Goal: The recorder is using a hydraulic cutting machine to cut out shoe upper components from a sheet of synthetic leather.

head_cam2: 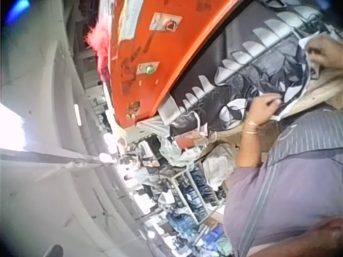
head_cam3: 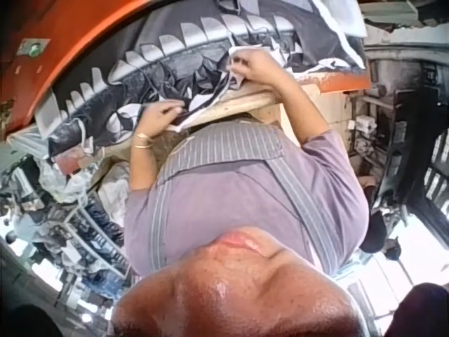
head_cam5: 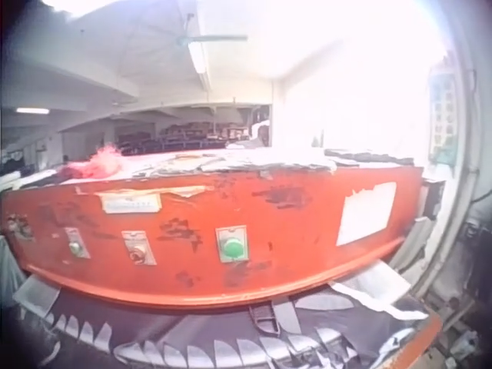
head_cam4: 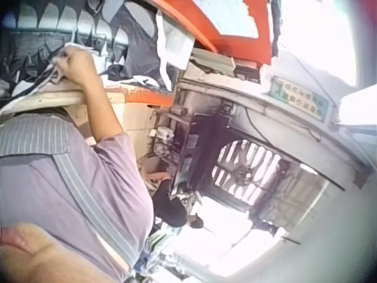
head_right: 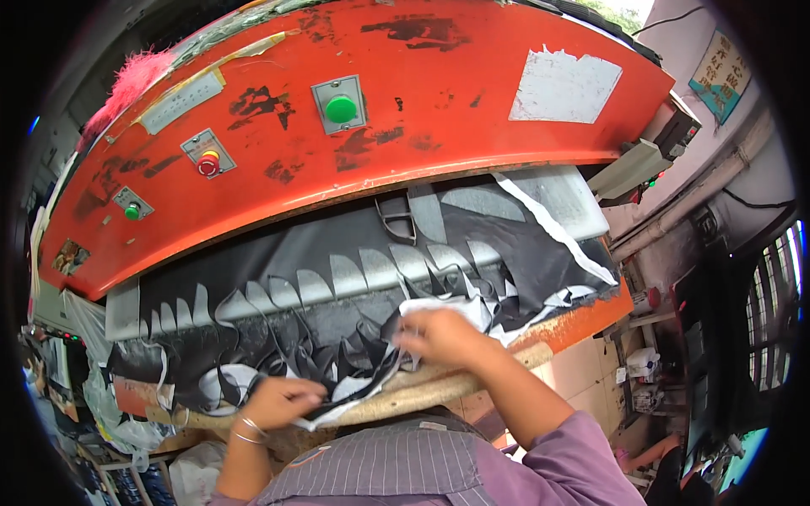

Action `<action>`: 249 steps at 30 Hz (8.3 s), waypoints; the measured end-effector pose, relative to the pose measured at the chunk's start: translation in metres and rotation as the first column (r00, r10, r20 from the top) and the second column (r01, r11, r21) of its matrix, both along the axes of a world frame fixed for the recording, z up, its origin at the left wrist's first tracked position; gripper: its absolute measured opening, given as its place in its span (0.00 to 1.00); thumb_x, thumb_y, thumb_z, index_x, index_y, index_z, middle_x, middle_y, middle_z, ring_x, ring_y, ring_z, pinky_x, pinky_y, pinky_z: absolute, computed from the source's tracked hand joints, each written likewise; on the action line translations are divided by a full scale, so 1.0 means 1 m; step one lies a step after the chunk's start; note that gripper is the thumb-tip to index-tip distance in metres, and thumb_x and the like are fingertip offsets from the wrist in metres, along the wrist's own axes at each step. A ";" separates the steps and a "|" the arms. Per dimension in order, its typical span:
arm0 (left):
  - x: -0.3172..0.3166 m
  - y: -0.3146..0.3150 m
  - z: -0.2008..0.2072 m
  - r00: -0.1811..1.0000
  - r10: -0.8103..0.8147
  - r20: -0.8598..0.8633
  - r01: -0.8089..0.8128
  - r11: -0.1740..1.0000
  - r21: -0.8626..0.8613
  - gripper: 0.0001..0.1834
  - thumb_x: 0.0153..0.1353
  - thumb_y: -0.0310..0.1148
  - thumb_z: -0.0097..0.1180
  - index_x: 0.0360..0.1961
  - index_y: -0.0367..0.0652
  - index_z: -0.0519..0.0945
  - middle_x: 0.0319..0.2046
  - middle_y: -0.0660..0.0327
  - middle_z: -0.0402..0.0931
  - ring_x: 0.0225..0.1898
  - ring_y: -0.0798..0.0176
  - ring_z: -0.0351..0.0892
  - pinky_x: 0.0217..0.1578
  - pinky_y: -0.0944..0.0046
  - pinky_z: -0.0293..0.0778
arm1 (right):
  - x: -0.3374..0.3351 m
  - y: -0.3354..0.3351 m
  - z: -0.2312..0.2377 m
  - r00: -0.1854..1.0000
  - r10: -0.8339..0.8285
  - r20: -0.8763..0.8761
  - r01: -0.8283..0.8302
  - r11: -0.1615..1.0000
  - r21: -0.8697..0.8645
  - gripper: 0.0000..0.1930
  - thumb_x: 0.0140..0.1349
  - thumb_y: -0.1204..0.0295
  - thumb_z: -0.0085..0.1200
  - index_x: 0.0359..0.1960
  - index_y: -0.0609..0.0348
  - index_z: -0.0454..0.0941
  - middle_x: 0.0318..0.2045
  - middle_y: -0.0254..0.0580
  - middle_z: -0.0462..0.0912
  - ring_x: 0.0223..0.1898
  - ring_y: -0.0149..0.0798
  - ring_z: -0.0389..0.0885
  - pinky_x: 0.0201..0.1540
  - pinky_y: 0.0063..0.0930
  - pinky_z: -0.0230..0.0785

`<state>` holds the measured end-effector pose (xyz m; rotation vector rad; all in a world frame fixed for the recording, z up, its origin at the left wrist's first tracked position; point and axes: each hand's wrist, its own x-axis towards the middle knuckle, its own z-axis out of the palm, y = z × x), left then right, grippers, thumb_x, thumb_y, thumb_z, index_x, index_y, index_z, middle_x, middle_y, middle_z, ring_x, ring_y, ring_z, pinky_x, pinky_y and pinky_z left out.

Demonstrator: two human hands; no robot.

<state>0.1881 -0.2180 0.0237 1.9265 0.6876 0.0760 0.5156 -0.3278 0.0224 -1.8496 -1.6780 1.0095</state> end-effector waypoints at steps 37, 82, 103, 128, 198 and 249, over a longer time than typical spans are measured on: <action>0.198 0.194 -0.051 0.997 0.067 0.034 -0.074 0.763 0.642 0.38 0.56 0.32 0.47 0.69 0.39 0.53 0.62 0.61 0.69 0.69 0.57 0.56 0.69 0.50 0.43 | 0.025 0.154 -0.079 0.882 -0.290 0.372 -0.020 0.766 0.643 0.16 0.53 0.63 0.60 0.38 0.60 0.73 0.51 0.62 0.76 0.59 0.57 0.70 0.65 0.45 0.58; -0.006 -0.023 -0.028 0.979 -0.203 0.034 0.195 0.966 0.168 0.15 0.57 0.42 0.60 0.41 0.46 0.85 0.37 0.56 0.82 0.39 0.54 0.80 0.40 0.64 0.74 | -0.082 -0.004 0.014 0.908 0.368 0.200 -0.322 0.919 -0.229 0.21 0.55 0.51 0.58 0.42 0.53 0.82 0.34 0.53 0.83 0.41 0.55 0.82 0.43 0.44 0.74; 0.188 0.102 -0.049 0.754 0.579 0.310 -0.171 0.630 -0.758 0.32 0.70 0.53 0.41 0.60 0.35 0.65 0.51 0.54 0.73 0.52 0.63 0.73 0.53 0.64 0.68 | 0.006 0.112 -0.030 0.965 0.010 -0.260 0.060 0.964 0.260 0.33 0.47 0.62 0.71 0.53 0.63 0.73 0.43 0.46 0.72 0.40 0.37 0.73 0.44 0.31 0.69; 0.039 0.109 -0.079 0.883 0.438 0.172 -0.128 0.576 -0.808 0.16 0.51 0.28 0.56 0.41 0.44 0.68 0.38 0.58 0.76 0.45 0.63 0.73 0.50 0.63 0.64 | -0.021 0.185 -0.072 0.854 -0.446 0.266 0.328 0.860 0.391 0.39 0.49 0.54 0.66 0.61 0.57 0.67 0.51 0.52 0.76 0.54 0.52 0.70 0.57 0.42 0.60; -0.061 0.030 0.000 0.992 0.070 -0.104 -0.057 0.990 0.129 0.22 0.52 0.47 0.58 0.35 0.38 0.72 0.26 0.41 0.78 0.31 0.38 0.79 0.34 0.47 0.73 | -0.108 0.039 0.008 0.997 0.026 -0.069 -0.026 1.000 -0.005 0.29 0.53 0.48 0.62 0.45 0.61 0.81 0.41 0.54 0.83 0.45 0.54 0.82 0.44 0.39 0.75; 0.027 0.124 -0.064 0.906 0.377 0.192 -0.416 0.875 0.248 0.44 0.51 0.42 0.56 0.62 0.22 0.57 0.63 0.31 0.55 0.68 0.38 0.50 0.67 0.51 0.47 | -0.041 0.266 -0.025 0.636 0.234 0.735 -0.574 0.780 0.249 0.24 0.47 0.77 0.60 0.49 0.56 0.72 0.61 0.47 0.69 0.63 0.49 0.65 0.64 0.38 0.57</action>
